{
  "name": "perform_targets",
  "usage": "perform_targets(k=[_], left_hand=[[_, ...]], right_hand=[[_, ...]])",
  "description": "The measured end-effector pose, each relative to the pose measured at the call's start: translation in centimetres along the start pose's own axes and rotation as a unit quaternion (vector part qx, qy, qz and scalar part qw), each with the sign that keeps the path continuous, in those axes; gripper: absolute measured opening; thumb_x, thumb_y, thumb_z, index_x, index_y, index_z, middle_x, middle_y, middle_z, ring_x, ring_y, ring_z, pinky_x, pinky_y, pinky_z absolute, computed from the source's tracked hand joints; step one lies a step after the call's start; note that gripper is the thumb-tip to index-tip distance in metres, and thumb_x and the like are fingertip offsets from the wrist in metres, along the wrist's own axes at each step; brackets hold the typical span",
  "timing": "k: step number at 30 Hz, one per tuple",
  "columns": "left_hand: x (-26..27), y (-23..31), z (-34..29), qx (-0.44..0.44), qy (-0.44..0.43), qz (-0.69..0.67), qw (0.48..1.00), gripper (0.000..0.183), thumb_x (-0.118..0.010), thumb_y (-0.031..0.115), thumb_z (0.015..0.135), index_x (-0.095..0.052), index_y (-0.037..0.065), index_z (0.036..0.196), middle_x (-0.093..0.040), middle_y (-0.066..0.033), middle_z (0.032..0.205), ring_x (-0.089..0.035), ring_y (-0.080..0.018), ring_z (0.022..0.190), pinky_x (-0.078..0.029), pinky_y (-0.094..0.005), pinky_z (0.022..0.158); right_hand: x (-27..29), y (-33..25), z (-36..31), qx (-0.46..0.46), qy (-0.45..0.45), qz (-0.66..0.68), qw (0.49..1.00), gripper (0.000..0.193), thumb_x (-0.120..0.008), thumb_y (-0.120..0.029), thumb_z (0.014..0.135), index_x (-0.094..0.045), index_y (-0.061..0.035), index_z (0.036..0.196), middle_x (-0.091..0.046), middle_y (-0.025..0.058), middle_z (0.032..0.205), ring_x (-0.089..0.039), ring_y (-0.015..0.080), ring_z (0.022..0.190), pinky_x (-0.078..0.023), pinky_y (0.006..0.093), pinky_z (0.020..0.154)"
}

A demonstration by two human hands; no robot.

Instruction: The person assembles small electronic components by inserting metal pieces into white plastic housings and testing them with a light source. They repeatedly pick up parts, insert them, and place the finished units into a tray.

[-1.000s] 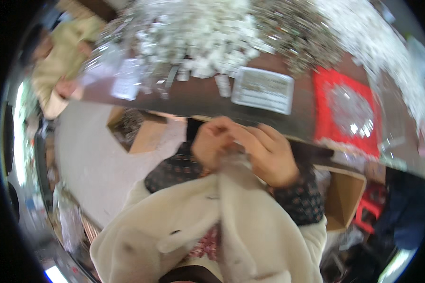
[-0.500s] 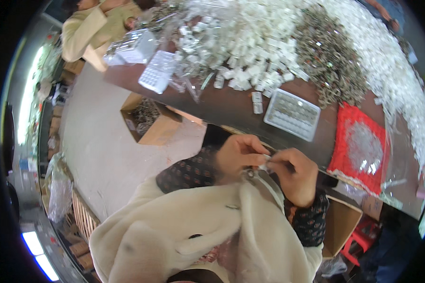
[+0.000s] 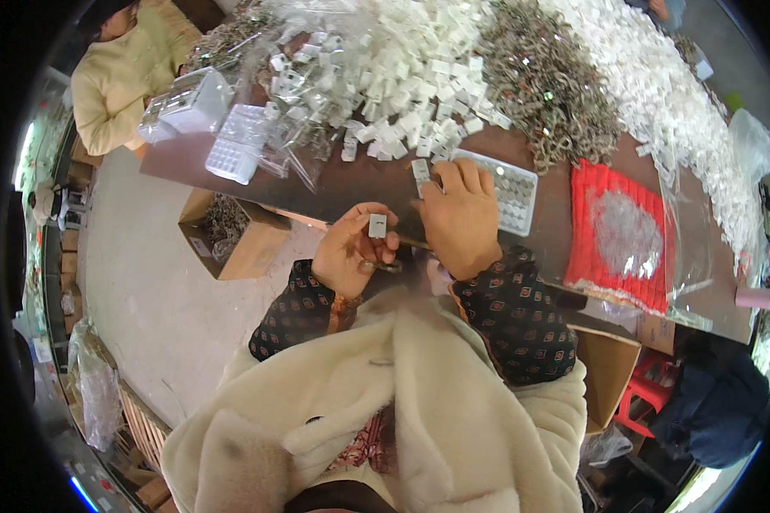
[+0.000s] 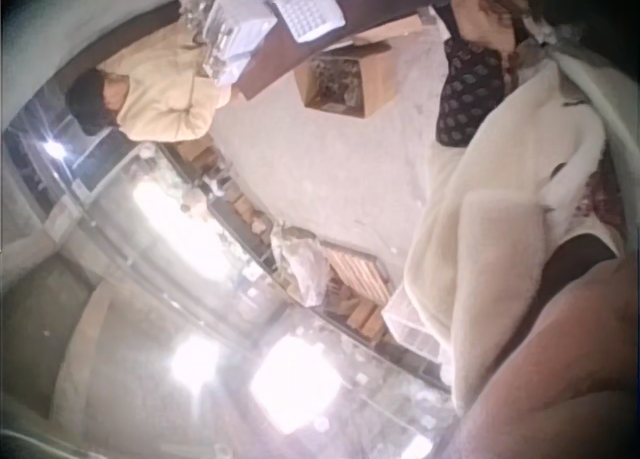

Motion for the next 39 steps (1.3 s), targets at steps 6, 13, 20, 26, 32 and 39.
perform_targets(k=[6, 13, 20, 26, 32, 39], left_hand=[[0.7, -0.2, 0.4, -0.012, 0.044, 0.011, 0.999, 0.014, -0.063, 0.008, 0.092, -0.057, 0.003, 0.102, -0.063, -0.0077, 0.087, -0.058, -0.0124, 0.06, -0.042, -0.0242, 0.047], [-1.2, -1.3, 1.2, -0.026, -0.049, 0.032, 0.998, 0.025, -0.065, 0.015, 0.094, -0.06, 0.001, 0.114, -0.063, -0.0035, 0.084, -0.057, -0.0091, 0.062, -0.043, -0.022, 0.049], [-2.3, -2.4, 1.2, 0.007, -0.062, 0.021, 0.998, 0.021, -0.064, 0.015, 0.095, -0.06, 0.0, 0.109, -0.064, -0.0038, 0.086, -0.062, -0.0106, 0.07, -0.051, -0.0222, 0.056], [-2.5, -3.3, 1.2, -0.022, -0.049, 0.027, 0.998, 0.025, -0.063, 0.017, 0.096, -0.057, 0.001, 0.114, -0.062, -0.0032, 0.089, -0.062, -0.0105, 0.072, -0.052, -0.0236, 0.06], [-2.4, -3.8, 1.1, -0.011, -0.053, 0.013, 0.998, 0.024, -0.062, 0.016, 0.096, -0.058, 0.0, 0.114, -0.063, -0.0033, 0.09, -0.062, -0.0106, 0.074, -0.053, -0.0251, 0.063], [-2.7, -4.2, 0.4, -0.033, -0.063, 0.015, 0.997, 0.025, -0.064, 0.014, 0.095, -0.058, -0.002, 0.114, -0.063, -0.0055, 0.087, -0.061, -0.0107, 0.071, -0.051, -0.024, 0.062]], right_hand=[[-2.0, -1.2, 1.3, -0.004, 0.016, -0.029, 0.999, 0.016, -0.073, -0.008, 0.069, -0.063, -0.0046, 0.081, -0.059, 0.0085, 0.103, -0.052, 0.0315, 0.103, -0.039, 0.045, 0.089], [2.7, -2.4, -0.6, -0.08, 0.02, 0.216, 0.973, 0.014, -0.074, 0.0, 0.073, -0.065, -0.0021, 0.084, -0.063, 0.0116, 0.103, -0.057, 0.033, 0.098, -0.046, 0.041, 0.086], [4.4, -2.3, -1.8, -0.11, 0.005, 0.273, 0.956, 0.015, -0.07, 0.0, 0.077, -0.067, -0.0007, 0.092, -0.064, 0.015, 0.102, -0.062, 0.0334, 0.093, -0.049, 0.0382, 0.083], [4.8, -2.5, -2.9, -0.135, 0.008, 0.277, 0.951, 0.016, -0.068, 0.001, 0.08, -0.067, -0.0002, 0.096, -0.065, 0.0178, 0.103, -0.063, 0.0346, 0.096, -0.049, 0.0387, 0.085], [4.4, -2.9, -3.4, -0.133, 0.009, 0.273, 0.953, 0.011, -0.067, -0.004, 0.086, -0.067, 0.0014, 0.095, -0.066, 0.0172, 0.103, -0.066, 0.0284, 0.094, -0.05, 0.0353, 0.085], [4.6, -3.6, -3.8, -0.148, 0.015, 0.287, 0.946, 0.01, -0.066, 0.0, 0.084, -0.067, 0.0013, 0.094, -0.066, 0.0177, 0.099, -0.064, 0.0309, 0.092, -0.049, 0.0368, 0.084]])
Point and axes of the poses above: each hand's wrist, its own z-axis towards the middle knuckle, its own x-axis out of the back of the hand, y = z × x, the point moved 1 cm from there along z, towards the middle knuckle
